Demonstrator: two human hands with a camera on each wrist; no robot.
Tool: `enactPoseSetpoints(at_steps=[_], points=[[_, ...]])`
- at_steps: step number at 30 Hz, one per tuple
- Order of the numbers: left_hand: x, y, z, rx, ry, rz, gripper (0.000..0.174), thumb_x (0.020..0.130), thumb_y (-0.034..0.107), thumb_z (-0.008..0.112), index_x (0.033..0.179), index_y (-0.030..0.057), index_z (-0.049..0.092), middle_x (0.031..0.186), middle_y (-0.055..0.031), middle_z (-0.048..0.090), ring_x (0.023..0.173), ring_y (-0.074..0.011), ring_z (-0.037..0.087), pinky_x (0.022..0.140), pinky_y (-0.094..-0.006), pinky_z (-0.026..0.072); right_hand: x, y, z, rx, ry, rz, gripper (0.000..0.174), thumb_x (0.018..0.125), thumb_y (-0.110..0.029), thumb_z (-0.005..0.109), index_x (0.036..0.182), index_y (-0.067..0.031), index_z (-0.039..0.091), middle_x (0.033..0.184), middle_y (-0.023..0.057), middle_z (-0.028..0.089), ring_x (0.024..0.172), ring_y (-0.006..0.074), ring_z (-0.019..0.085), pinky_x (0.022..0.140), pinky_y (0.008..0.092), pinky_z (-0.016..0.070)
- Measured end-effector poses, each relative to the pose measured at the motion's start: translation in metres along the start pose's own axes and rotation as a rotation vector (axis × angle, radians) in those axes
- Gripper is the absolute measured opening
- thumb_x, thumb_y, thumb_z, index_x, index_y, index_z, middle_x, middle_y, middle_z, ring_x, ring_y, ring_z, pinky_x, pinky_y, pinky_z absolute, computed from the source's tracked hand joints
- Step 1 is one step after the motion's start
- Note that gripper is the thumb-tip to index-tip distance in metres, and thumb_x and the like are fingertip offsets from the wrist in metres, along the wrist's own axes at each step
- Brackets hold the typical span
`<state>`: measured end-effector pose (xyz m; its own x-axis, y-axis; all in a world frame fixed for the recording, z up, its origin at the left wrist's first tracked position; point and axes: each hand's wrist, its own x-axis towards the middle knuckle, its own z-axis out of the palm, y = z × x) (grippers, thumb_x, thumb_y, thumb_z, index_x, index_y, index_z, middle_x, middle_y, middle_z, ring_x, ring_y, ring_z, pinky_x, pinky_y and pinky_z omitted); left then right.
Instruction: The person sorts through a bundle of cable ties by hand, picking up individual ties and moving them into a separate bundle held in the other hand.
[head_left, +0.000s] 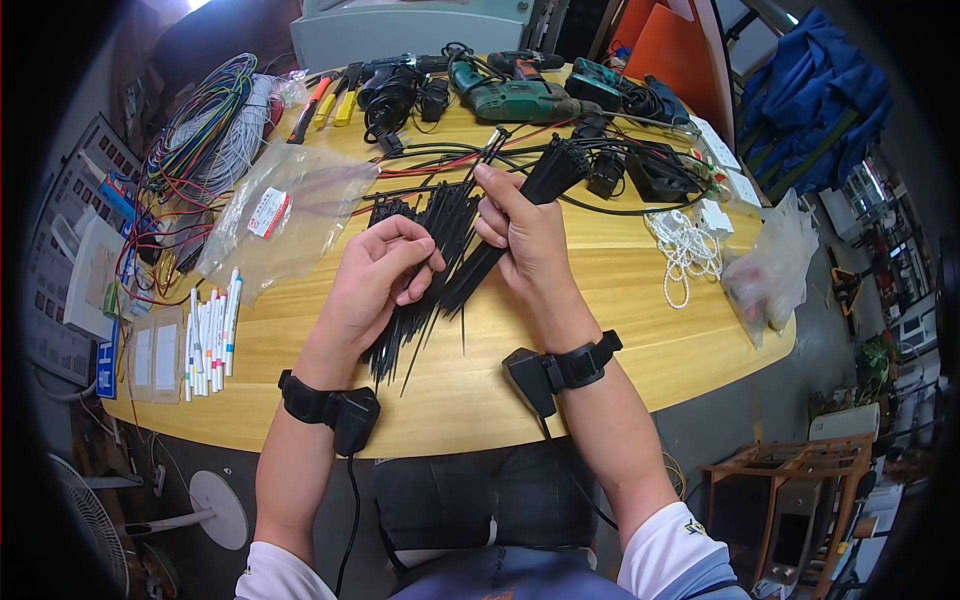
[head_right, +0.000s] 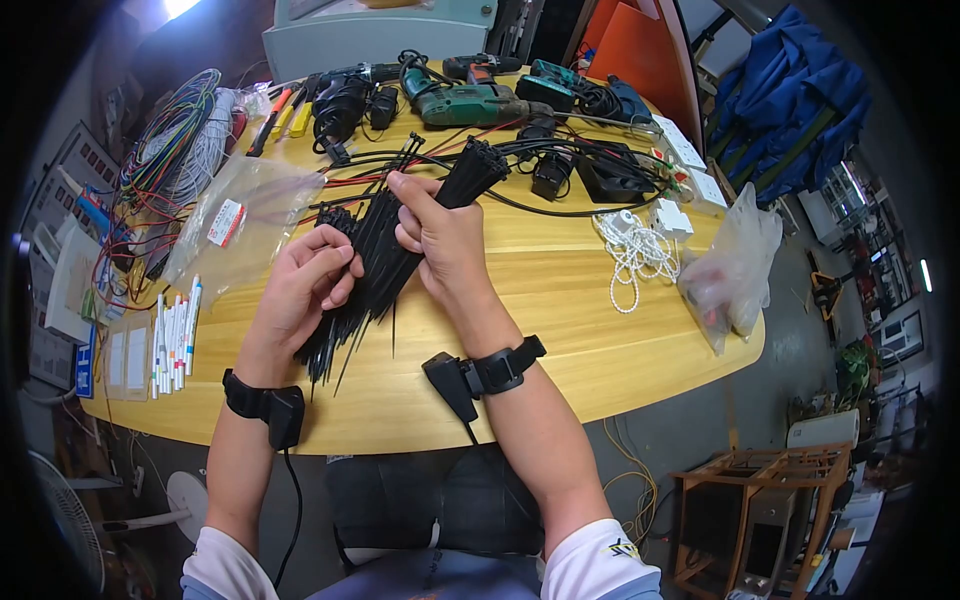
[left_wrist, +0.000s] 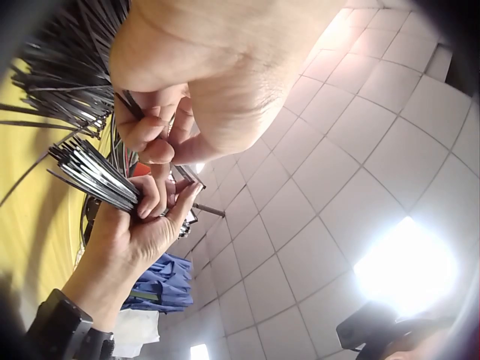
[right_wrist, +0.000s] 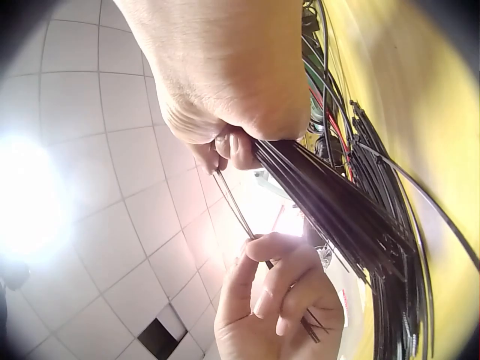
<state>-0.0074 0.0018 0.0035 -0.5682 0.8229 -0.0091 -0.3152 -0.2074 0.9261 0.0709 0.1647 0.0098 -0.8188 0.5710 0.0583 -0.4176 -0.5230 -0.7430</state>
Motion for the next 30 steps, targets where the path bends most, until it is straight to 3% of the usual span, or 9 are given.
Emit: enactPoseSetpoints(at_steps=[30], points=[[-0.0003,-0.0002,0.0004,0.05,-0.008,-0.004,0.006,0.093,0.008,0.059,0.096,0.0033,0.055,0.079,-0.0072,0.062,0.052,-0.0064,0.045,0.045,-0.0183,0.0312,0.0006,-0.0001,-0.0021,0.005,-0.008,-0.004,0.014,0.084,-0.008,0.075,0.086,-0.0001,0.063,0.061,-0.0074,0.043,0.044,0.0014,0.032,0.041,0.0205,0.0231]])
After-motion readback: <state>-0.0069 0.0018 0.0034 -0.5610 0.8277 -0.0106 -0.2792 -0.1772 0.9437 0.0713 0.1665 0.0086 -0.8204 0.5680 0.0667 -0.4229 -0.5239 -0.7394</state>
